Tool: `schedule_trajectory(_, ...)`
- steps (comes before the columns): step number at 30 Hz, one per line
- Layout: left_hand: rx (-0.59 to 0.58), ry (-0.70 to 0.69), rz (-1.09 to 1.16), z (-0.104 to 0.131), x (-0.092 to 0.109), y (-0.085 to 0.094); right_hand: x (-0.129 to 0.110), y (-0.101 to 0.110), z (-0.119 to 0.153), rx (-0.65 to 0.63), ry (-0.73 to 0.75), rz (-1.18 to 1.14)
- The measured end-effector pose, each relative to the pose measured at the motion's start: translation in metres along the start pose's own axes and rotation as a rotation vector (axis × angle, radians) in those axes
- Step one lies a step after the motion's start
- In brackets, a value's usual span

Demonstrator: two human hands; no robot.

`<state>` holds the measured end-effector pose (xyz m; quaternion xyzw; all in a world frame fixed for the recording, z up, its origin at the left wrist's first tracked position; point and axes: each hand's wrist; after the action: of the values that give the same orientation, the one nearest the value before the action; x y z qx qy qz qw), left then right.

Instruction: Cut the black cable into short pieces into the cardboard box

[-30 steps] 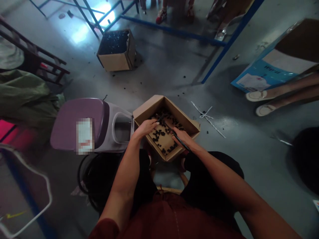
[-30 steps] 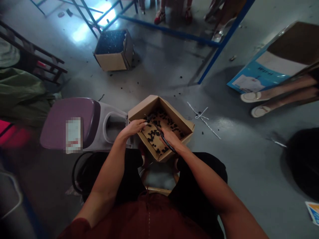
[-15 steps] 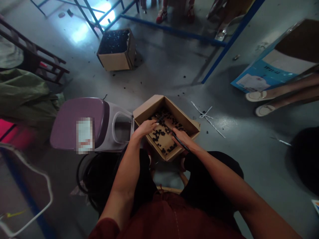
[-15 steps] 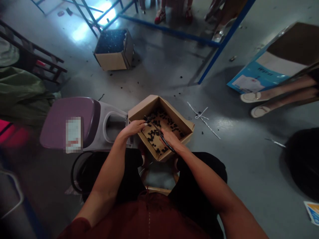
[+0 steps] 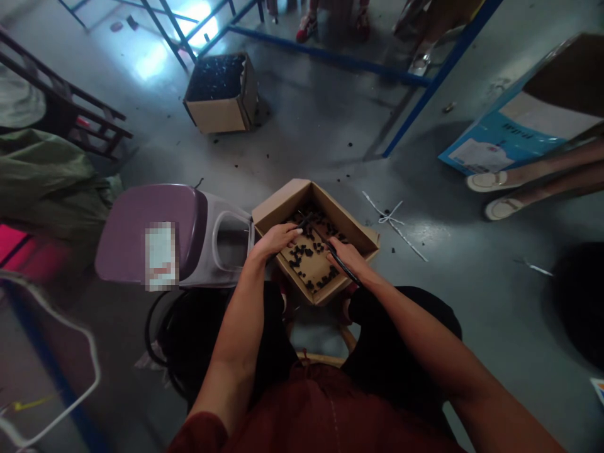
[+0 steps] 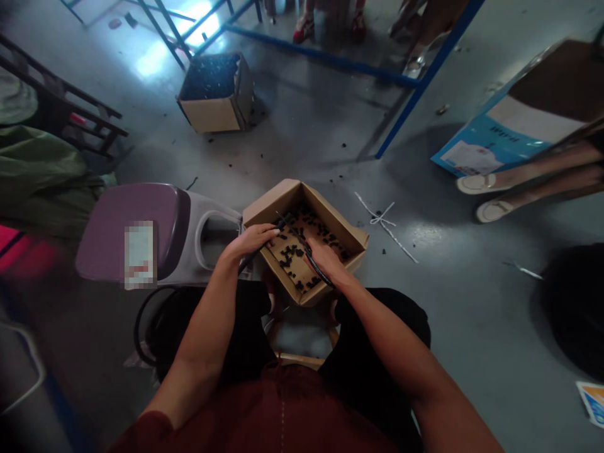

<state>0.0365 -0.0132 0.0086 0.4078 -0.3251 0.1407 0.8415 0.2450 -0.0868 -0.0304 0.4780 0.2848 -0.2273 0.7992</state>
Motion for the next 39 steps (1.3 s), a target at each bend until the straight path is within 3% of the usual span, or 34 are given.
schedule_trajectory(14, -0.04, 0.016, 0.132, -0.002, -0.006, -0.003, 0.004, 0.001, -0.002, 0.037, -0.028, -0.047)
schedule_trajectory(20, -0.016, -0.045, 0.112, 0.0, -0.01, -0.001, 0.005, 0.0, -0.004, 0.023, -0.029, -0.063)
schedule_trajectory(26, -0.005, 0.026, 0.18, -0.001, -0.014, 0.002, 0.013, -0.002, -0.008, -0.034, 0.077, -0.08)
schedule_trajectory(39, -0.188, 0.037, 0.054, 0.0, -0.025, 0.004, 0.008, 0.008, -0.002, -0.149, 0.143, -0.029)
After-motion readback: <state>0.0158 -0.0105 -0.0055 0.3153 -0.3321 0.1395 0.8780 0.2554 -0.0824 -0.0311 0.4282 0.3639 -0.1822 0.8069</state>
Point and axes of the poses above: each hand's wrist, its own z-axis away from the middle knuckle, its own y-axis out of the back of the hand, x = y × z, and after that the axes turned 11 degrees about -z, right-handed
